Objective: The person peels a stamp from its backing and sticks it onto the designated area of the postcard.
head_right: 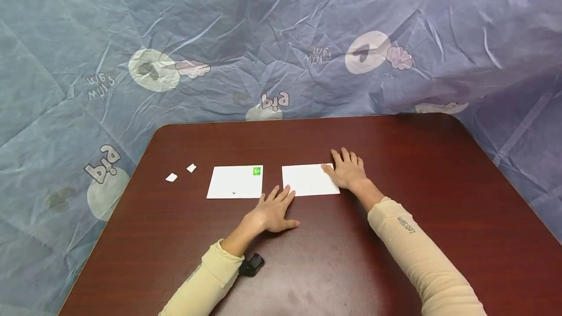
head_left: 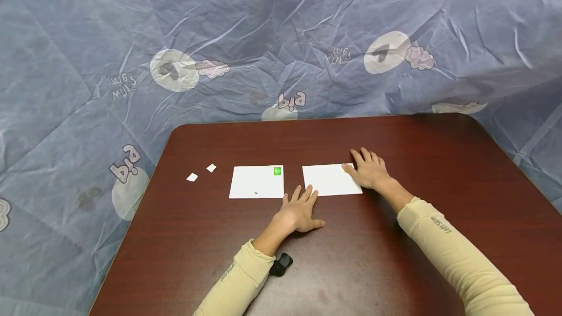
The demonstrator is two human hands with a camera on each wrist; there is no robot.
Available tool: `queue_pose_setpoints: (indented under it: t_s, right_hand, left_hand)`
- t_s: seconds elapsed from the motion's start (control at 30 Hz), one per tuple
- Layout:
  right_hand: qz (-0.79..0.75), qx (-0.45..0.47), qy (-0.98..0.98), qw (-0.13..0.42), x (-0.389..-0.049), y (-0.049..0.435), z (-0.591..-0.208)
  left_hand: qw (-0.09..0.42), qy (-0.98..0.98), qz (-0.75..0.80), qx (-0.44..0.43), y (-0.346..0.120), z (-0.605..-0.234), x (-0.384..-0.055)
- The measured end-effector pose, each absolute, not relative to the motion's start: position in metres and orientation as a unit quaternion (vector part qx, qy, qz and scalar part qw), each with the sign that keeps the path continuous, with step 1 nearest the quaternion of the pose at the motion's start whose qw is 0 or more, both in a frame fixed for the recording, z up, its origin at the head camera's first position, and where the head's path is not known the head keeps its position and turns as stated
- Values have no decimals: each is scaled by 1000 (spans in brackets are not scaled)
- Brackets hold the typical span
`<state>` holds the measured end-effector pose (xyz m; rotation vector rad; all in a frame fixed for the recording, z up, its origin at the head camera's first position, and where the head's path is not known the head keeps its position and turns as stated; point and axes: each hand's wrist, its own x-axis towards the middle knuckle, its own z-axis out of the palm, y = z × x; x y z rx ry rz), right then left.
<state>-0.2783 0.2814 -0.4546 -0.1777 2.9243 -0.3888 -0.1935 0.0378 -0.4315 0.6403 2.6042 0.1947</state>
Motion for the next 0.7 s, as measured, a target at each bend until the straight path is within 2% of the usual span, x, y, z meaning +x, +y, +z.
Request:
queue_pose_setpoints:
  t_s: [0.7]
  right_hand:
    - [-125,-59,987,84,-280,283,-457]
  left_hand:
    - [227,943,70,234,38,-433,-194]
